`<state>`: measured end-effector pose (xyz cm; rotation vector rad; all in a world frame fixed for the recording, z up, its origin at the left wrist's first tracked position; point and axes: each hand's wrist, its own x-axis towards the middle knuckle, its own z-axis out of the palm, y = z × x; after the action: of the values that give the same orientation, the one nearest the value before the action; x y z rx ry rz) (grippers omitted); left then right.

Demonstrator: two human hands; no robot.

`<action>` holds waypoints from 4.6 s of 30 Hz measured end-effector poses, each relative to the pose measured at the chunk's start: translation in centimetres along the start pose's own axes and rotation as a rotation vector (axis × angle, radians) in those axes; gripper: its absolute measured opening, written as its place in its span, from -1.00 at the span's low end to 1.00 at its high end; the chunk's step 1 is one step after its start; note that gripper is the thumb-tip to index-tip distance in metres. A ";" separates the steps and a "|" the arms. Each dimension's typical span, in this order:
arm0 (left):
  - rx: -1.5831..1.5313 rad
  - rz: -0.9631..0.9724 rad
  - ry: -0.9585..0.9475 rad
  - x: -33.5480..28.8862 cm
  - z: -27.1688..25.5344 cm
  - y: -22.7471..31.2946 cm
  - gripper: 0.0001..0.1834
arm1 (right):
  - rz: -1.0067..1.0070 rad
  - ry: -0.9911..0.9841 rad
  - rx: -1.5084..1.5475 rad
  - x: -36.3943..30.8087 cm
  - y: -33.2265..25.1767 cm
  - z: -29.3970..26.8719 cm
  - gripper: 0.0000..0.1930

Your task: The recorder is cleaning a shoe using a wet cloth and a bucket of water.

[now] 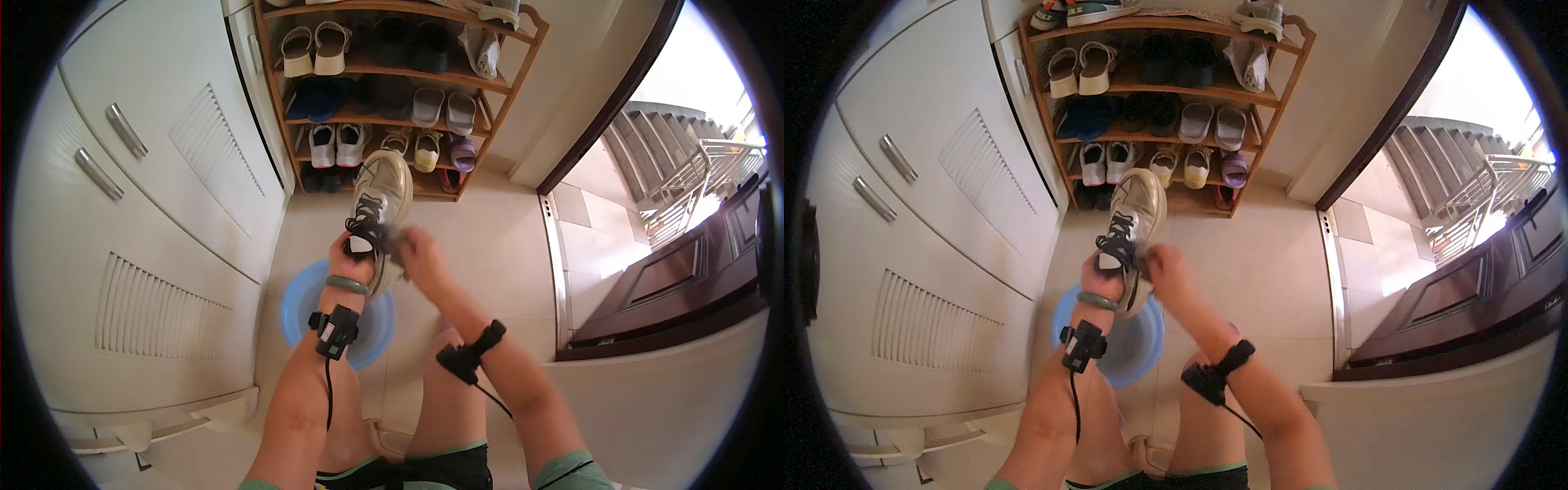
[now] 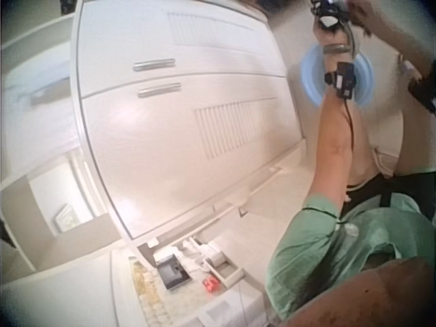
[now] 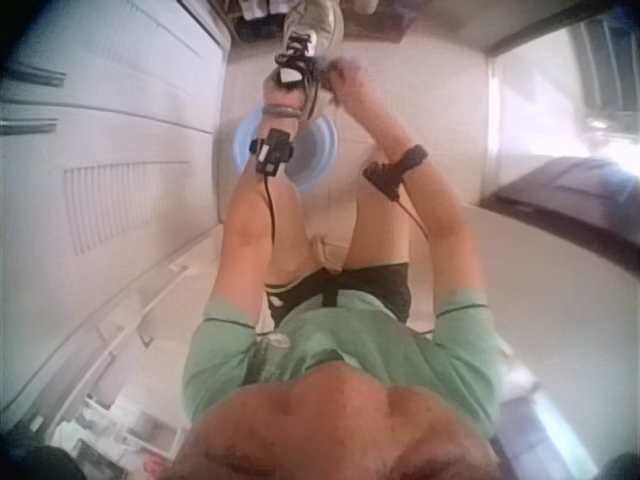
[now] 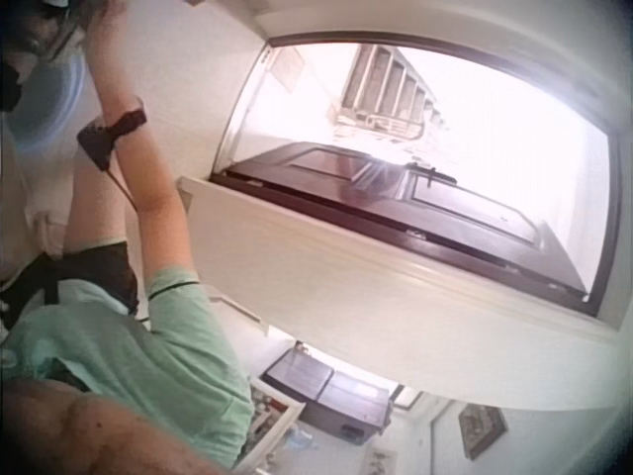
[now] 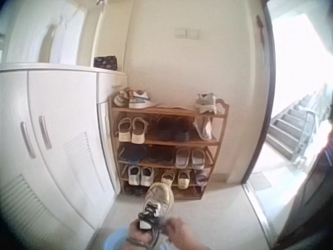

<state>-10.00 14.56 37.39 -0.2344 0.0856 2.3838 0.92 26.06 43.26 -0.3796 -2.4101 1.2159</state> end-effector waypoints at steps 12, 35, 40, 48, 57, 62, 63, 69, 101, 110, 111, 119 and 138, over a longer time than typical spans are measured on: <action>-0.085 -0.165 -0.170 0.2 -1.2 -0.7 -0.76 | 0.167 -0.007 -0.059 -1.9 0.2 2.0 -0.79; -0.036 -0.118 -0.097 -2.7 3.8 -1.0 -0.74 | 0.105 0.181 0.093 0.7 0.7 -2.0 -0.79; 0.059 -0.145 -0.067 -2.9 4.0 -2.2 -0.74 | -0.145 0.509 -0.150 8.5 -2.6 -5.4 -0.76; 0.235 -0.019 0.049 -2.8 3.6 -1.4 -0.80 | 0.054 0.013 -0.097 0.3 -2.1 0.2 -0.85; 0.465 0.023 0.073 -4.2 5.0 -2.8 -0.80 | -0.245 0.333 -0.167 3.7 -2.1 -4.9 -0.72; 0.619 0.027 -0.002 -5.3 6.5 -3.7 -0.71 | -0.265 0.363 -0.246 4.4 -2.7 -3.5 -0.62; 0.619 0.025 -0.001 -5.7 7.0 -4.1 -0.71 | -0.263 0.363 -0.246 4.8 -2.7 -3.7 -0.62; 0.743 0.018 -0.041 -6.3 6.8 -3.3 -0.75 | -0.081 0.445 -0.162 8.3 -2.9 -5.0 -0.65; 0.302 -0.057 -0.134 -4.7 5.2 -2.7 -0.66 | -0.347 0.187 -0.381 -0.2 -3.8 -1.2 -0.61; 0.284 -0.113 -0.244 -4.2 4.7 -2.2 -0.70 | -0.312 0.411 -0.177 6.1 -4.7 -6.0 -0.73; 0.281 -0.114 -0.245 -4.0 4.4 -2.4 -0.70 | -0.278 0.393 -0.200 6.4 -4.5 -6.0 -0.74; 0.248 0.020 -0.020 -3.6 4.9 -1.5 -0.72 | 0.054 -0.082 0.114 -1.0 -3.8 -1.6 -0.77; 0.121 0.088 -0.070 -1.5 -0.8 0.8 -0.71 | -0.006 -0.069 0.245 -2.5 -4.3 0.5 -0.80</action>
<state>-9.34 12.89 36.87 -0.0922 0.2101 2.4613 2.63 22.18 45.86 -0.2596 -2.2795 1.5229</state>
